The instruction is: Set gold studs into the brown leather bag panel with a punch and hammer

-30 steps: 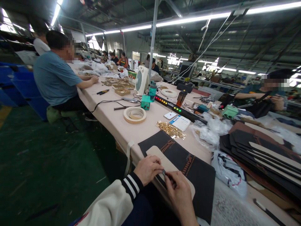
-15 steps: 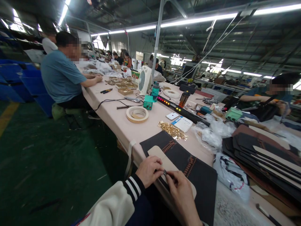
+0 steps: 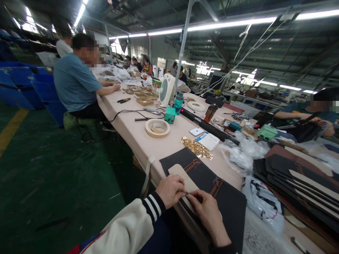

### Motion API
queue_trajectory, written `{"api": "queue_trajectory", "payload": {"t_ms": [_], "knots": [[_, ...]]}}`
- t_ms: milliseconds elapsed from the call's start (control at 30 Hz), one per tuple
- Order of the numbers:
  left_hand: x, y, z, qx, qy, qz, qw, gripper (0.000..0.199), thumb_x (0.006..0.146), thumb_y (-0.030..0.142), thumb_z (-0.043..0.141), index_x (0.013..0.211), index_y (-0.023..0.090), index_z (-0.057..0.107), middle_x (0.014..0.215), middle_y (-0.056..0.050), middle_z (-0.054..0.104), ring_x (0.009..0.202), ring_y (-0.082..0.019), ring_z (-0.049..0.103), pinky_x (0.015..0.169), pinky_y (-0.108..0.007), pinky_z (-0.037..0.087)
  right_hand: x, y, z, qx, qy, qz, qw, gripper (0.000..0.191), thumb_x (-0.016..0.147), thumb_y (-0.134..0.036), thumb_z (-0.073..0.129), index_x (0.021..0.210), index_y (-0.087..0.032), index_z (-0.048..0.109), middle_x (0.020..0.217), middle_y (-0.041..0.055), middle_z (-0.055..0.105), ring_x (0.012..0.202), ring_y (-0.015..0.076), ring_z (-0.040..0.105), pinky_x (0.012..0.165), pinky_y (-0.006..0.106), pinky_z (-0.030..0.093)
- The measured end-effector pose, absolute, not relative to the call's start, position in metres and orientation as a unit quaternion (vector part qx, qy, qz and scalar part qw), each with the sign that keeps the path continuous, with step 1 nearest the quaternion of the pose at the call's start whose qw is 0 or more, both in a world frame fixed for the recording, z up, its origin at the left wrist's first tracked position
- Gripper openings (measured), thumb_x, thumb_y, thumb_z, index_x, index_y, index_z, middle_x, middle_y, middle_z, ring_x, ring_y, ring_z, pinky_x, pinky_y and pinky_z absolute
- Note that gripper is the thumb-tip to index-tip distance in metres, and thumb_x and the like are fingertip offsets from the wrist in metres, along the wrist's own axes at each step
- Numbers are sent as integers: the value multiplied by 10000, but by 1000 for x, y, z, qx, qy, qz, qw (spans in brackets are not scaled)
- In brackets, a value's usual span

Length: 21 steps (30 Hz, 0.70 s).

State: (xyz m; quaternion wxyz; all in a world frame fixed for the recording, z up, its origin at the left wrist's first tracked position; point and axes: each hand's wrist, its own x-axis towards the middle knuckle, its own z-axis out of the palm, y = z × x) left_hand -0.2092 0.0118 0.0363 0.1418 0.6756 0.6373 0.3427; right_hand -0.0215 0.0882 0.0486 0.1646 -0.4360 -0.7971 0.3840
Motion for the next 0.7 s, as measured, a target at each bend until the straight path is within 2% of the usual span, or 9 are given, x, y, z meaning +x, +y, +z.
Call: {"api": "queue_trajectory", "payload": {"t_ms": [300,533,700], "knots": [[-209,11,31,669,623,377,149,65,847,203,757,881,231,805,1058,-35,711,1013,-230,632,934,-384,499,-32,104,52,-455,-809,362,91,125,816,-340,670,779,-226,704,759,10,738,760,204,678,693,284,438],[-209,9,26,659,611,408,160,179,777,119,779,916,230,800,1074,-37,699,1044,-222,634,987,-376,480,-41,121,55,-461,-806,370,34,83,731,-274,702,687,-215,663,622,6,704,610,189,656,570,271,385],[-208,4,24,658,603,420,165,212,804,109,751,973,234,779,1121,-45,687,1090,-229,617,1009,-387,469,-35,109,64,-455,-814,355,58,99,781,-289,679,715,-220,651,678,6,706,688,188,655,635,278,397]]}}
